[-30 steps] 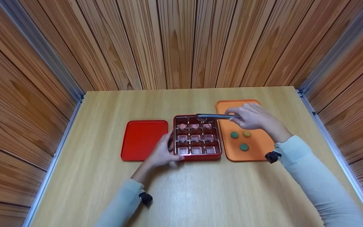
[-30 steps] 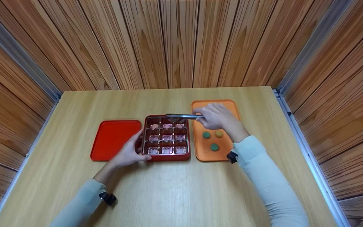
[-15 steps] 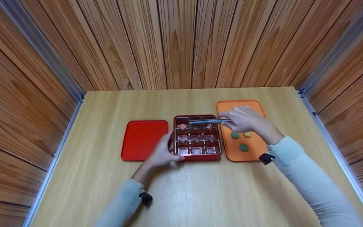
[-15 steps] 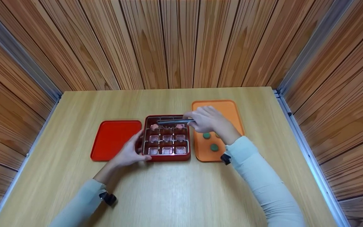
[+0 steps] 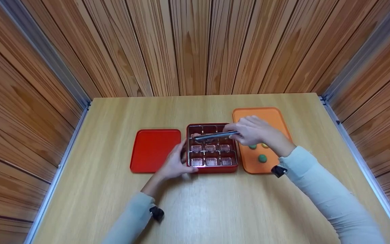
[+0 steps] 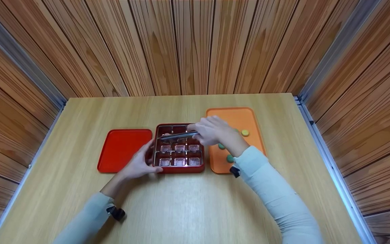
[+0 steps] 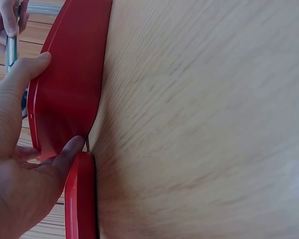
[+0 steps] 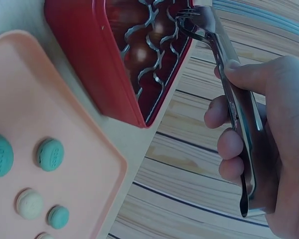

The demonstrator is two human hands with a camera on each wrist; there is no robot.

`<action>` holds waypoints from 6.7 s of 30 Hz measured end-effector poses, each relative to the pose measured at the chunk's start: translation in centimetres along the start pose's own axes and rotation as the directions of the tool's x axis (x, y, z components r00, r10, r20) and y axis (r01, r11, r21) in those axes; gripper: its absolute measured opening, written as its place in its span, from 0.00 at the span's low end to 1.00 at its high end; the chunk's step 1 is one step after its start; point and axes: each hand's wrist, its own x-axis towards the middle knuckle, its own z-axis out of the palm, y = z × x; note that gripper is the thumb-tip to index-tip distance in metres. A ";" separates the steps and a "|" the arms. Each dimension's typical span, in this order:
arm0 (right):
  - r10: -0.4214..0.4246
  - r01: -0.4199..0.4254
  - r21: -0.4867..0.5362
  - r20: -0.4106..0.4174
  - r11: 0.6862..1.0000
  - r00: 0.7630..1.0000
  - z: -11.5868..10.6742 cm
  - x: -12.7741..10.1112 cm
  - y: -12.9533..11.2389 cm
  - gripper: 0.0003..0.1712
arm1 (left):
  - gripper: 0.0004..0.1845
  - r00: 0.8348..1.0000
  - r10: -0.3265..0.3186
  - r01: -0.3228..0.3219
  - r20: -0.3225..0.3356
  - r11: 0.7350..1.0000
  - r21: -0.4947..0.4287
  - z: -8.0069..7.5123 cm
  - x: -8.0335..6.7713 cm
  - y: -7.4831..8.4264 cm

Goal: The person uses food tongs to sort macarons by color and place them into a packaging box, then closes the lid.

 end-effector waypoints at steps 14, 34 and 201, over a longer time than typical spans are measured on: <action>-0.067 0.068 -0.013 0.004 0.998 0.998 0.1 1.2 -1.2 0.21 | 0.71 1.000 0.000 0.000 0.000 1.000 -0.021 0.0 -0.1 -0.1; -0.011 0.011 -0.014 0.030 1.000 0.999 0.3 1.4 -1.3 0.26 | 0.68 1.000 -0.005 0.005 0.012 1.000 -0.016 0.0 -0.1 0.0; 0.112 -0.106 0.192 -0.020 0.976 0.994 -0.7 -7.5 7.2 0.16 | 0.69 1.000 -0.008 0.010 0.021 0.996 -0.086 0.1 -0.1 -0.1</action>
